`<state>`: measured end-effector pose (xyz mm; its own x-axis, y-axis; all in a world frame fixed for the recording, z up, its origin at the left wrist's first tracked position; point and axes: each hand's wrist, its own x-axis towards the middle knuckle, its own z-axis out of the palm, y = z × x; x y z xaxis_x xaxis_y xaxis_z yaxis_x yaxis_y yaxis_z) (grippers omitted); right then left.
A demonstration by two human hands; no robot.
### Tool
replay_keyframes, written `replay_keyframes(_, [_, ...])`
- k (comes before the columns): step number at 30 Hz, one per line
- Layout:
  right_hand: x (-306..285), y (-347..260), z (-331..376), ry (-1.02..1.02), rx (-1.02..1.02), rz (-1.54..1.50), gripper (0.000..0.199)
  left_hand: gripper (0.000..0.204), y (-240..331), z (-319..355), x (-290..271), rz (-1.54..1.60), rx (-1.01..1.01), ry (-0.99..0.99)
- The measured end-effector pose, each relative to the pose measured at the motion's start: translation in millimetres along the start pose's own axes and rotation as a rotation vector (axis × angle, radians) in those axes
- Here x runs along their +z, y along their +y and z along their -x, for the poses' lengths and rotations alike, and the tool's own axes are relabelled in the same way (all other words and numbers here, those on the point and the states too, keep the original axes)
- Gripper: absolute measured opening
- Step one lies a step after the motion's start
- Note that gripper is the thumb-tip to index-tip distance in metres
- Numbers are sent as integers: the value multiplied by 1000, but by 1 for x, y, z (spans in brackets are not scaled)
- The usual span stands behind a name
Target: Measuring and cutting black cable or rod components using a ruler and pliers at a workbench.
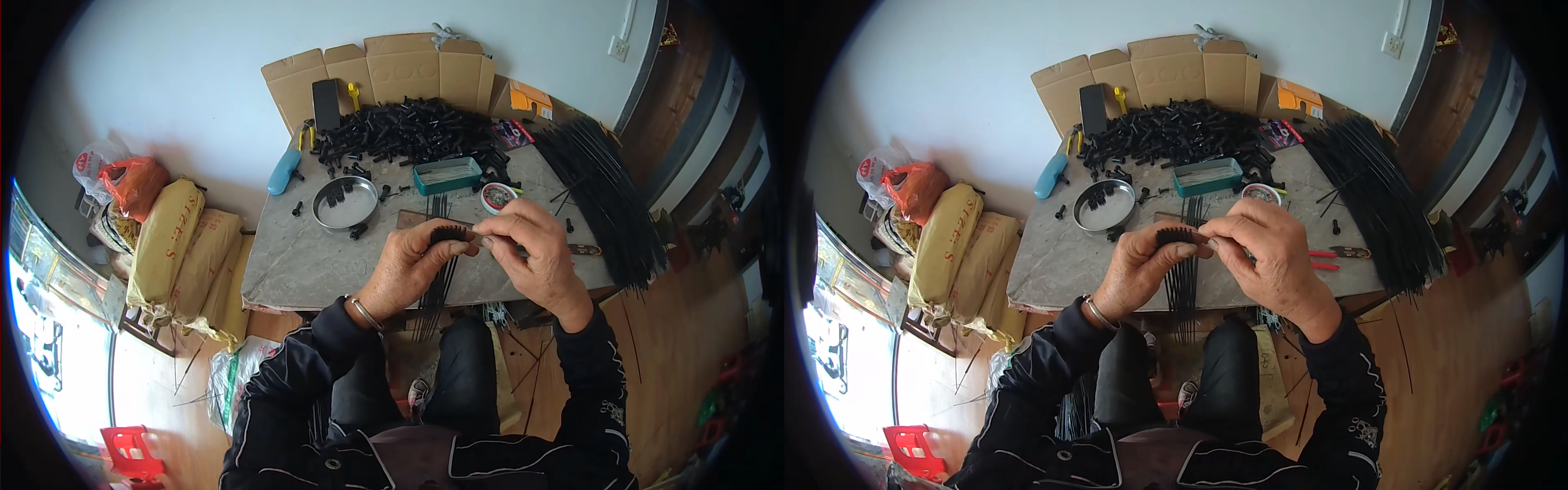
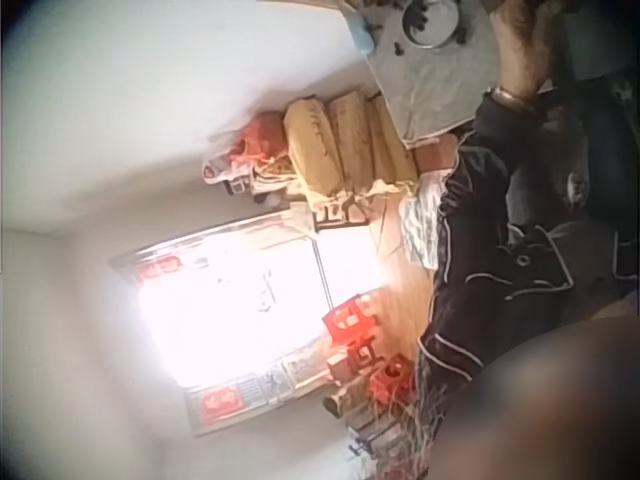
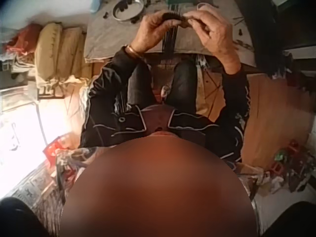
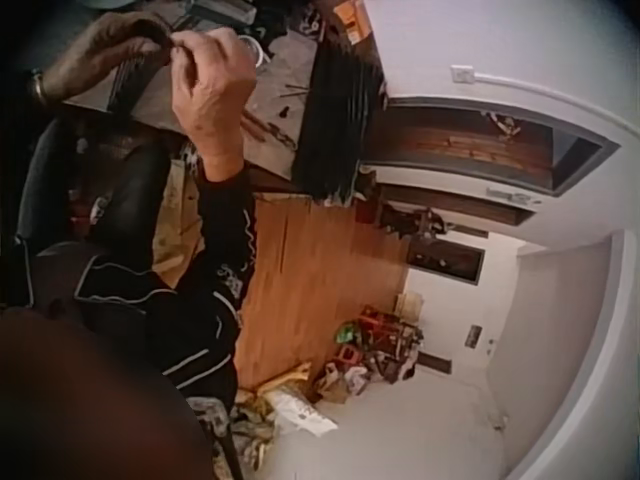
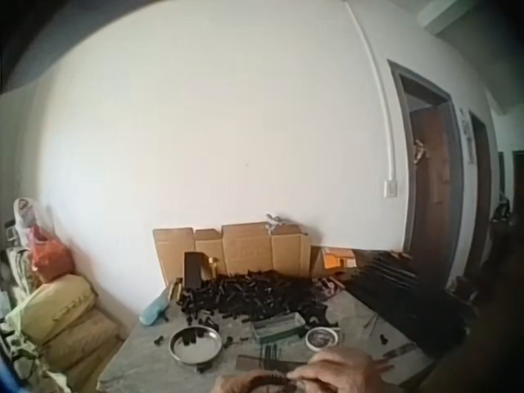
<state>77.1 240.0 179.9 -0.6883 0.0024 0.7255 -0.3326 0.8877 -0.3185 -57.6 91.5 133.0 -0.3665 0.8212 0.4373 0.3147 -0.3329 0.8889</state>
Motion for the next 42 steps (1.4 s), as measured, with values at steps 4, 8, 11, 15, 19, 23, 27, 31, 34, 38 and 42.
replay_keyframes(4, [-9, -7, -13, 6, -222, 221, 23, 18, -1, -3, -2, 35, -14, -79])
replay_keyframes(8, [-3, 5, -4, 13, -174, 93, 20, 30, 7, -6, -7, 1, -54, -168])
replay_keyframes(11, [8, 10, 3, 9, 106, -245, 19, 37, 4, -9, -12, -92, 5, -180])
replay_keyframes(15, [6, 9, -2, -41, 56, -123, 26, 40, -10, -15, -22, -183, 144, -218])
replay_keyframes(19, [5, 8, -9, -19, -89, 54, 33, 40, -14, -18, -26, -354, 309, -196])
replay_keyframes(23, [7, 8, -10, 0, -157, 183, 35, 40, -12, -17, -20, -198, 179, -210])
replay_keyframes(27, [13, 9, -7, 42, -71, 48, 38, 42, -13, -20, -23, -261, 292, -238])
replay_keyframes(31, [14, 11, -11, 59, -161, 146, 42, 42, -19, -21, -25, -294, 317, -255])
replay_keyframes(34, [11, 12, -16, 48, -195, 219, 44, 43, -15, -21, -25, -254, 214, -280])
replay_keyframes(38, [24, 0, -21, 81, -120, 113, 44, 37, -15, -18, -23, -162, 57, -298])
replay_keyframes(42, [28, 2, -21, 89, -183, 49, 25, 34, -27, -14, -18, -290, 200, -267])
